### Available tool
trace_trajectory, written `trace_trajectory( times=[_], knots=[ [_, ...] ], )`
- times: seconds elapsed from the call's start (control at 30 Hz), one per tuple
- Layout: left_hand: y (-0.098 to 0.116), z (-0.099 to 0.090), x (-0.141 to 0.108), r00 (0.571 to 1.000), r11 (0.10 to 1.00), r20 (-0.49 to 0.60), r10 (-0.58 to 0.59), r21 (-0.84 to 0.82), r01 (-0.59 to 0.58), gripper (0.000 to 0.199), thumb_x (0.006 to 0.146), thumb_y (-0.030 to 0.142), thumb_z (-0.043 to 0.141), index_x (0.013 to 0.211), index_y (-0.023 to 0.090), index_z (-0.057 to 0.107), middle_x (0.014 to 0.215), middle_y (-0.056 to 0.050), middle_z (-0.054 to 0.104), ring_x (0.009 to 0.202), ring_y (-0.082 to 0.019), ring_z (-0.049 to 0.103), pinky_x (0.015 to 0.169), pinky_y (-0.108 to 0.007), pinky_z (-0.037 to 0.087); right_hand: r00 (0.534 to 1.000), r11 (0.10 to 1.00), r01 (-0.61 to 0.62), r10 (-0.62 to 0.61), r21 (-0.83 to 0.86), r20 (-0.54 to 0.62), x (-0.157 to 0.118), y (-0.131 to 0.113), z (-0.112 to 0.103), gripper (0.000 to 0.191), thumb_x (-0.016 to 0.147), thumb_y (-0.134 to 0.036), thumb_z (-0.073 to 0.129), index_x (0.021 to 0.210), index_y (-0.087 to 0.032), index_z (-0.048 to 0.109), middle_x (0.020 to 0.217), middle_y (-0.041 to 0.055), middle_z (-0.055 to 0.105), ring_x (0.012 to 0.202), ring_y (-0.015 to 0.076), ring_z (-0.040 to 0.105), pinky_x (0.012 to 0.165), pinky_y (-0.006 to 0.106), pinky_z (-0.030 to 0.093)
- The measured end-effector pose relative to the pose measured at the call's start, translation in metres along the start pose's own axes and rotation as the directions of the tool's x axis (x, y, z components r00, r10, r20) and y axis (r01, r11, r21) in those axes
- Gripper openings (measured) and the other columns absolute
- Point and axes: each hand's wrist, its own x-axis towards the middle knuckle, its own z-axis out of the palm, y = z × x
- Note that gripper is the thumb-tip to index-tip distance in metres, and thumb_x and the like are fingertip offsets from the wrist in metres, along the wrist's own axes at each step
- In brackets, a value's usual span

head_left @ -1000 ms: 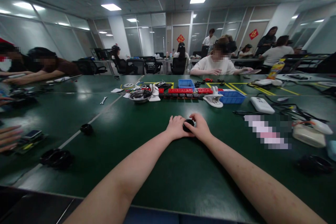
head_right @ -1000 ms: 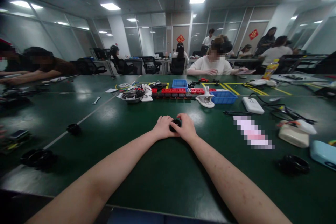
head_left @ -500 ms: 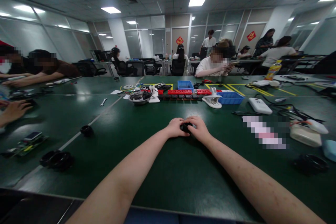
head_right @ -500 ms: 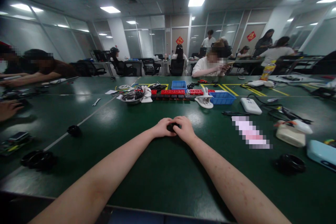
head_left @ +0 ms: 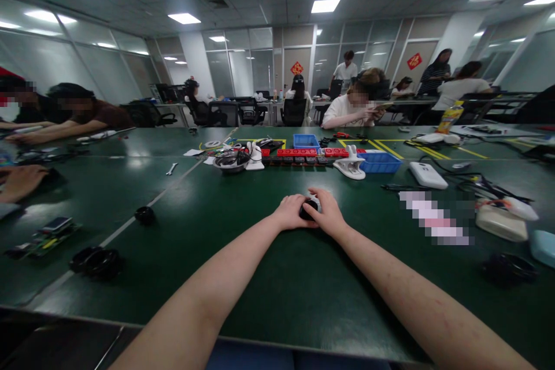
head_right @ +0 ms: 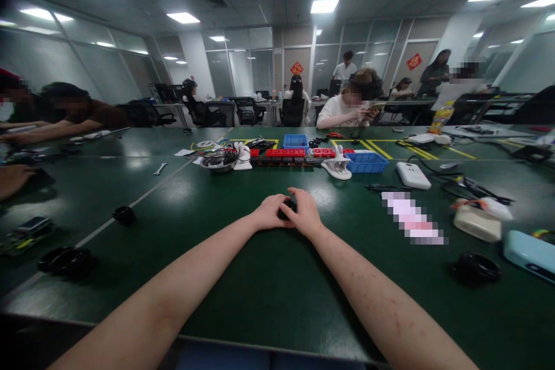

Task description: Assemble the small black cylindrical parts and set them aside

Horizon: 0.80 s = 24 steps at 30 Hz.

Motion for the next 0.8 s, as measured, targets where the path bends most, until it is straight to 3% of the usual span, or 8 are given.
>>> trace_trajectory(
  times=[0.2, 0.37, 0.57, 0.7, 0.8],
  knots=[
    [-0.001, 0.004, 0.001, 0.998, 0.997, -0.017, -0.053, 0.056, 0.053, 0.057, 0.063, 0.054, 0.064, 0.107, 0.021, 0.048, 0.109, -0.006, 0.052, 0.105, -0.028, 0.047, 0.096, -0.050, 0.027, 0.999, 0.999, -0.020, 0.022, -0.049, 0.031, -0.001, 0.000, 0.006, 0.042, 0.074, -0.044, 0.054, 0.106, -0.017, 0.049, 0.098, 0.0092, 0.056, 0.089, 0.0239, 0.053, 0.079, 0.040, 0.041],
    [0.000, 0.004, 0.001, 0.995, 0.994, -0.067, -0.069, 0.085, 0.075, 0.046, 0.061, 0.049, 0.066, 0.093, 0.018, 0.053, 0.096, -0.006, 0.052, 0.096, -0.026, 0.049, 0.089, -0.041, 0.037, 0.999, 0.996, -0.028, 0.032, -0.086, 0.040, 0.000, -0.008, 0.003, 0.027, 0.073, -0.038, 0.056, 0.089, -0.016, 0.055, 0.083, 0.0064, 0.054, 0.079, 0.0218, 0.051, 0.072, 0.036, 0.042],
    [-0.004, 0.003, 0.002, 0.994, 0.997, -0.090, -0.057, 0.047, 0.061, 0.044, 0.060, 0.049, 0.067, 0.087, 0.017, 0.056, 0.091, -0.005, 0.052, 0.090, -0.026, 0.050, 0.082, -0.038, 0.042, 0.998, 0.997, 0.021, -0.018, -0.068, 0.053, 0.001, -0.010, -0.006, 0.023, 0.073, -0.030, 0.056, 0.092, -0.018, 0.061, 0.085, 0.0060, 0.055, 0.081, 0.0214, 0.051, 0.074, 0.036, 0.041],
    [-0.013, 0.004, 0.006, 0.999, 0.999, -0.047, -0.010, -0.034, 0.009, 0.048, 0.059, 0.047, 0.069, 0.095, 0.018, 0.058, 0.095, -0.004, 0.054, 0.094, -0.024, 0.051, 0.084, -0.034, 0.042, 0.994, 0.996, 0.085, -0.083, -0.021, 0.071, 0.003, -0.010, -0.009, 0.024, 0.070, -0.019, 0.053, 0.092, -0.020, 0.064, 0.090, 0.0056, 0.059, 0.084, 0.0215, 0.051, 0.077, 0.036, 0.040],
    [-0.019, 0.006, 0.009, 1.000, 0.994, 0.006, 0.029, -0.102, -0.028, 0.044, 0.059, 0.043, 0.070, 0.095, 0.020, 0.060, 0.097, -0.001, 0.057, 0.096, -0.022, 0.051, 0.086, -0.032, 0.041, 0.986, 0.989, 0.142, -0.144, 0.031, 0.086, 0.003, -0.012, -0.008, 0.025, 0.069, -0.012, 0.047, 0.082, -0.022, 0.066, 0.090, 0.0025, 0.063, 0.085, 0.0198, 0.052, 0.079, 0.036, 0.039]
  ],
)
